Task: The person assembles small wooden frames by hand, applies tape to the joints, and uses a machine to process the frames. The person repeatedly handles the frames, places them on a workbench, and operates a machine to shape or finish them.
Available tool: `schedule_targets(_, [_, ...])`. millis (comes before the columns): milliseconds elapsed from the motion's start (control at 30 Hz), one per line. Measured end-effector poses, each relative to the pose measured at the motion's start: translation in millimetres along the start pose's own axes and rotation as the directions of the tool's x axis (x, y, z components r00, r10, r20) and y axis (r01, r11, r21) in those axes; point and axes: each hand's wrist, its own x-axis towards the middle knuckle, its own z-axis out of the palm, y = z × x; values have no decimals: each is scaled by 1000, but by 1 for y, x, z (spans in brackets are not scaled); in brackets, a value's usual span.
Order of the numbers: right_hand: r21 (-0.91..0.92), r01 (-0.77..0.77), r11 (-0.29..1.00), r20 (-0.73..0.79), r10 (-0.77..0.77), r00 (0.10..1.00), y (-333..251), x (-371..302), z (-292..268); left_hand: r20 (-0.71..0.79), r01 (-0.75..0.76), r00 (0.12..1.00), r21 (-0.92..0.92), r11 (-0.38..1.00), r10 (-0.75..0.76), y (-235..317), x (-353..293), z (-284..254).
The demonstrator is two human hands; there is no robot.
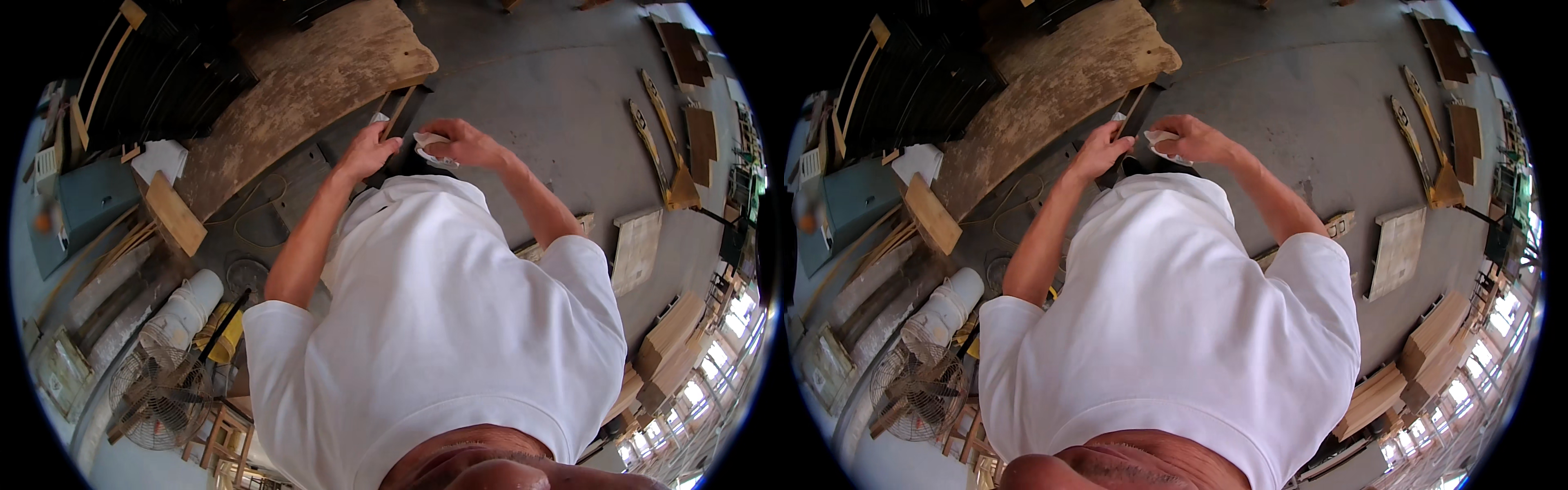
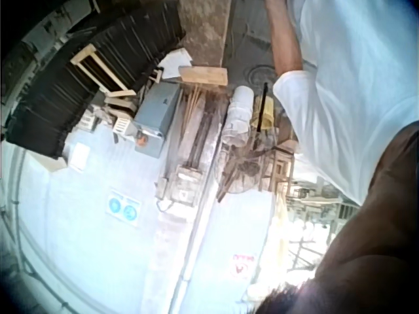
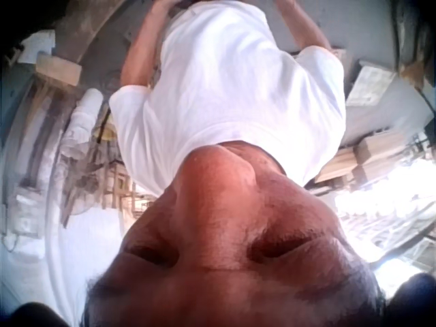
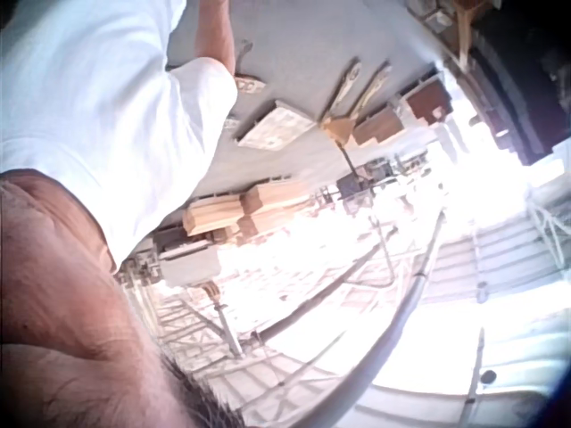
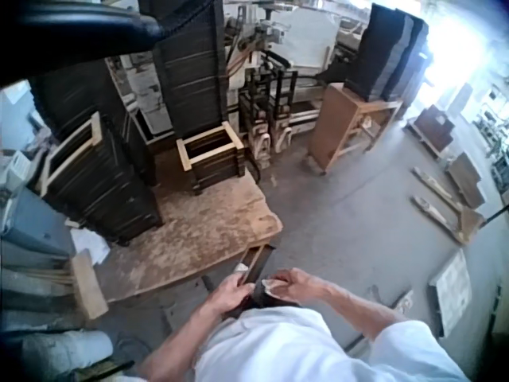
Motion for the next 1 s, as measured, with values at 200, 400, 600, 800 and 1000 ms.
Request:
schedule_targets(200, [-69,15,997,-10,-16,1000,-18,15,11,95,-27,994,-185,982,46,11,-8,2])
schedule_targets(400, [-251,101,963,-36,-114,993,-7,27,13,81,27,997,-193,981,-12,1,-6,7])
schedule_targets(600, [-326,133,936,-31,-151,988,-7,28,16,78,75,995,-211,975,-59,0,-6,8])
schedule_targets(800, [-432,40,901,-75,-80,994,-9,32,18,124,124,987,-152,981,-105,-7,1,6])
schedule_targets(1000, [-424,48,904,-117,-107,987,9,41,20,61,181,983,-167,969,-173,0,4,8])
